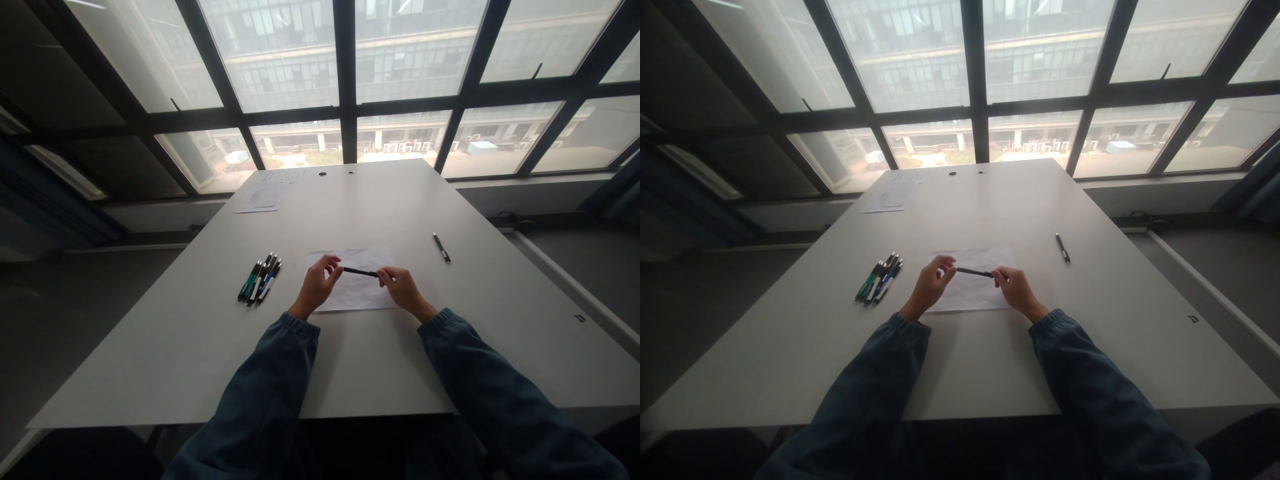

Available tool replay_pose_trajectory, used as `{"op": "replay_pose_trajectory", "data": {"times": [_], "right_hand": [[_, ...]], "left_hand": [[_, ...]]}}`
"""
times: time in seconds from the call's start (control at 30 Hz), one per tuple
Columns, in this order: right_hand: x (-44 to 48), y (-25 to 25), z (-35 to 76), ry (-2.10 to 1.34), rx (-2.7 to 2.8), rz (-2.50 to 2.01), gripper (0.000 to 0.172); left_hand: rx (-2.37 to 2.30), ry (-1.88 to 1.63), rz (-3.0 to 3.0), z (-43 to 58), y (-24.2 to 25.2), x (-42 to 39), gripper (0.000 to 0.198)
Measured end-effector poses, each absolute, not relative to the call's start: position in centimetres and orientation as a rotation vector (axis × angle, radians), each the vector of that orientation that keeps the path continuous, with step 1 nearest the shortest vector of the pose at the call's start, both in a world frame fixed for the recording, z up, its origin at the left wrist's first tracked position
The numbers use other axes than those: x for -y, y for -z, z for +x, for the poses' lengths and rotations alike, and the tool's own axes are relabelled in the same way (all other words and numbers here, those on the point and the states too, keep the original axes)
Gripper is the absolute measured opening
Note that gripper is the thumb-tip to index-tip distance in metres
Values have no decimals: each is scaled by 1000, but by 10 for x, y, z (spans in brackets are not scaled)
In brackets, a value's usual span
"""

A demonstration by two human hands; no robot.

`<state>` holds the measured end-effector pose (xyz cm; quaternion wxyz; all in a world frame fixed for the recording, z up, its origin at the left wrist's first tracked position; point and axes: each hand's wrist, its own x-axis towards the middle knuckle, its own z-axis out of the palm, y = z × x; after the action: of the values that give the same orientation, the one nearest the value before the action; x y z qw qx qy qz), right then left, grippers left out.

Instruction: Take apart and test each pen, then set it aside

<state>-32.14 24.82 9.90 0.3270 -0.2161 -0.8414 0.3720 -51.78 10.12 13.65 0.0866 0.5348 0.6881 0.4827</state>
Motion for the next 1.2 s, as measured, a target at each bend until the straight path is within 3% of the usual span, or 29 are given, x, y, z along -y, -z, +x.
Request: {"op": "replay_pose_trajectory", "data": {"times": [0.17, 0.37, 0.67, 1.2], "right_hand": [[-247, -100, -322, -980, 2204, -557, 44], [-248, -100, -320, -979, 2205, -568, 44], [-248, -101, -321, -980, 2207, -565, 44], [-251, -99, -320, -1150, 2153, -584, 48]], "left_hand": [[-2159, -1332, 1621, -518, -136, -100, 39], [-2042, -1419, 1636, -518, -134, -102, 20], [-2112, -1381, 1535, -518, -136, -102, 34], [-2075, -1470, 1636, -513, -138, -99, 26]]}}
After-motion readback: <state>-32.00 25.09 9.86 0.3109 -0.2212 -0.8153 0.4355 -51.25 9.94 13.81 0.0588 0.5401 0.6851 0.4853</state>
